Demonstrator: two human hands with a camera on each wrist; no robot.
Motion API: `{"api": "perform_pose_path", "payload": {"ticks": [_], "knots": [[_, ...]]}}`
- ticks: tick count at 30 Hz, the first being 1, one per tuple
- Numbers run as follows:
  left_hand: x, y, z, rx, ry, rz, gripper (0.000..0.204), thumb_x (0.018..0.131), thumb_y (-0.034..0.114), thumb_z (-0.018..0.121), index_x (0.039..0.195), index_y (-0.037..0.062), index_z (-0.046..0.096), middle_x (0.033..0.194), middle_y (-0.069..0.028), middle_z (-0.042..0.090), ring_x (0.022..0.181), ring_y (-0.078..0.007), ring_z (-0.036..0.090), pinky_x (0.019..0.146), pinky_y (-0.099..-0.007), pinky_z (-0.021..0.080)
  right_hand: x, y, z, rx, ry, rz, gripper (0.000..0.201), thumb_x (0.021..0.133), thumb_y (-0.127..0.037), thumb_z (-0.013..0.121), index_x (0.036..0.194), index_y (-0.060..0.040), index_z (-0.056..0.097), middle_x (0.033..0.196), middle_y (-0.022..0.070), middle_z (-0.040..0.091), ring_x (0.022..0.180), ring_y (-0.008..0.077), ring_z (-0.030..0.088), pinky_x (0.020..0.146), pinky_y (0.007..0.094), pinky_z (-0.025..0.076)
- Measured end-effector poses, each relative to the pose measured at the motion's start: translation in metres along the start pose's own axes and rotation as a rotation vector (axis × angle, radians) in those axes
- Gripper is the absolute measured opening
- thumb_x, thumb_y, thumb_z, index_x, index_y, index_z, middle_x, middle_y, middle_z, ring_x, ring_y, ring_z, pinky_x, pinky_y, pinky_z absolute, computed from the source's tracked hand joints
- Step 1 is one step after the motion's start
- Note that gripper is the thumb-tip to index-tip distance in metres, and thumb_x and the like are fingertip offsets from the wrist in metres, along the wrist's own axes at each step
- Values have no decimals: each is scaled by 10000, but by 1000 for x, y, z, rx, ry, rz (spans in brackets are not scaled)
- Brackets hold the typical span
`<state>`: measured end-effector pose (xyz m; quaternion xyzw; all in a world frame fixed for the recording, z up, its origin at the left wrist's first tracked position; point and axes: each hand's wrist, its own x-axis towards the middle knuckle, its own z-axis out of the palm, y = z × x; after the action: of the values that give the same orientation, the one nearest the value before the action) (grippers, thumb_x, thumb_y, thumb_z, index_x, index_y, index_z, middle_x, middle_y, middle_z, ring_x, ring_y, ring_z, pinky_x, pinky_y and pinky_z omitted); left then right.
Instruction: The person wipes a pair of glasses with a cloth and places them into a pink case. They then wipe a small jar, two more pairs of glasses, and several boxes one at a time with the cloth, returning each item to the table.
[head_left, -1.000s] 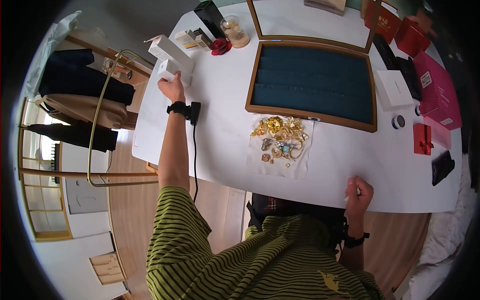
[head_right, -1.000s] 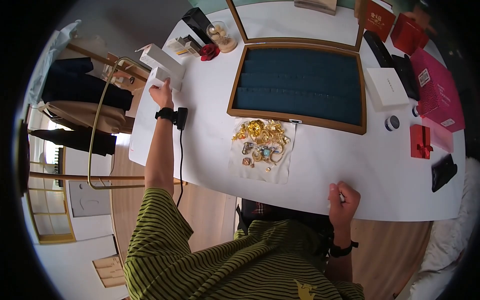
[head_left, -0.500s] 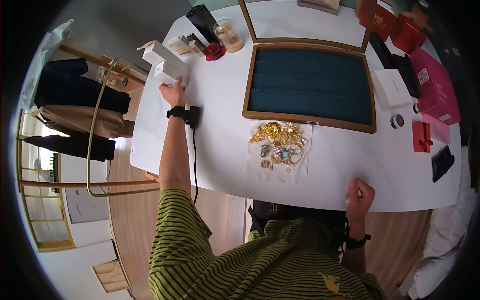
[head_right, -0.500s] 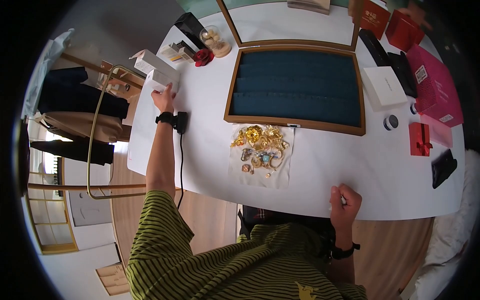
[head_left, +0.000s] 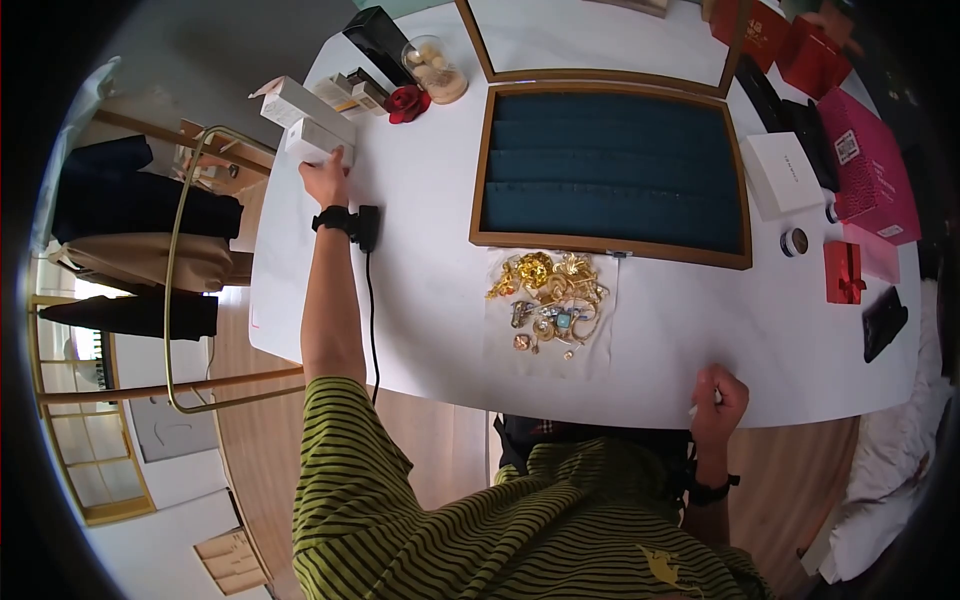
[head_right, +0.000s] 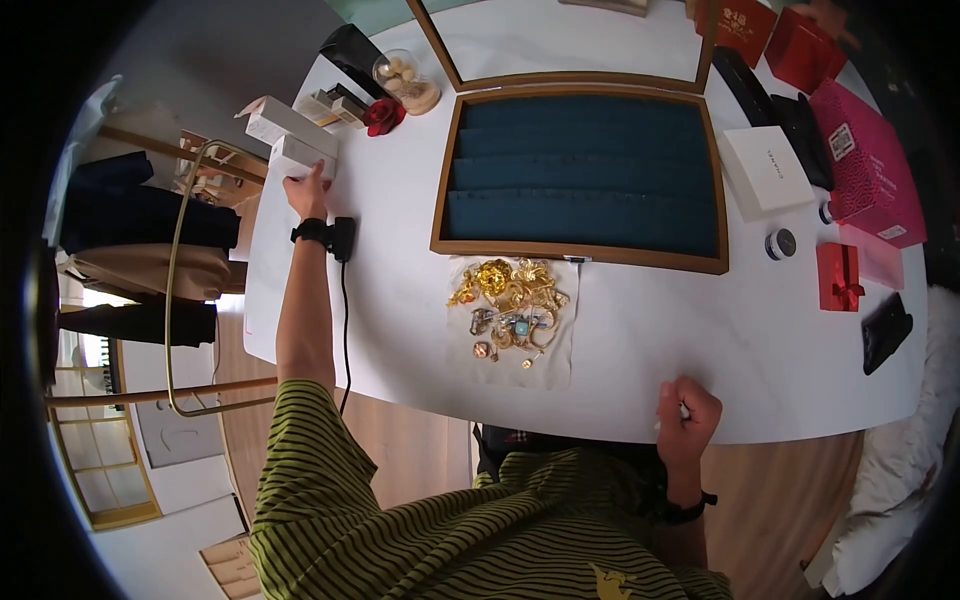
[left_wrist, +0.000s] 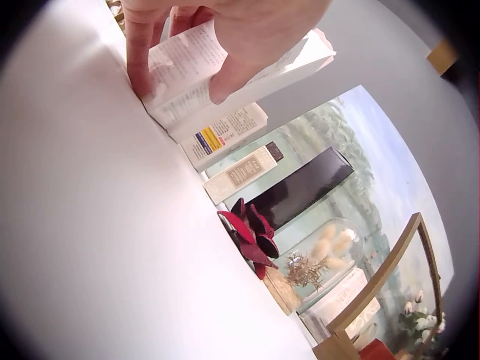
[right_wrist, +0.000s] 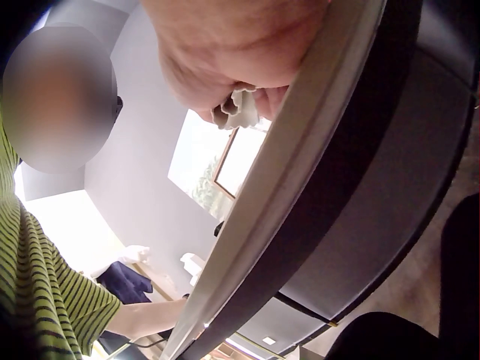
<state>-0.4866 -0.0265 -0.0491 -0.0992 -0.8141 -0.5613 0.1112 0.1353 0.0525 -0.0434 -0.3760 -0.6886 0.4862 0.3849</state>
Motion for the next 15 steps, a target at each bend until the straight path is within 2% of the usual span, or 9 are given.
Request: {"api": "perform_pose_path", "payload": {"ticks": [9,11,12,14,15], "knots": [[13,-9,3,49,-19,10,546,685,191,797,1027,-79,467,971,-199,602,708,-245,648,535,-318,552,0,0,-2,5,-1,3,322,831,-1,551,560,-16,377,491,25,402,457,92,336,450,258,255],[15,-14,0,32,-32,32,548,654,165,814,1017,-77,482,984,-206,605,791,-267,646,644,-319,543,-1,3,-3,4,1,8,317,827,1,552,561,-14,379,491,29,405,457,95,342,449,259,260],[15,-19,-2,35,-33,32,548,654,165,814,1017,-77,482,984,-206,605,791,-267,646,644,-319,543,-1,4,-3,3,3,10,312,823,4,553,563,-12,381,492,33,407,456,99,348,448,260,264],[6,-17,-10,328,135,142,504,639,144,829,981,-41,509,999,-159,603,903,-240,622,771,-302,501,1,3,-3,-3,8,-17,302,816,11,553,566,-9,383,494,37,411,457,102,358,449,261,270],[-1,-18,-14,315,156,65,432,637,72,814,941,-21,521,957,-120,600,860,-198,590,778,-284,473,1,2,-2,-12,13,-46,293,809,18,552,570,-6,386,496,40,414,458,106,367,450,262,276]]}}
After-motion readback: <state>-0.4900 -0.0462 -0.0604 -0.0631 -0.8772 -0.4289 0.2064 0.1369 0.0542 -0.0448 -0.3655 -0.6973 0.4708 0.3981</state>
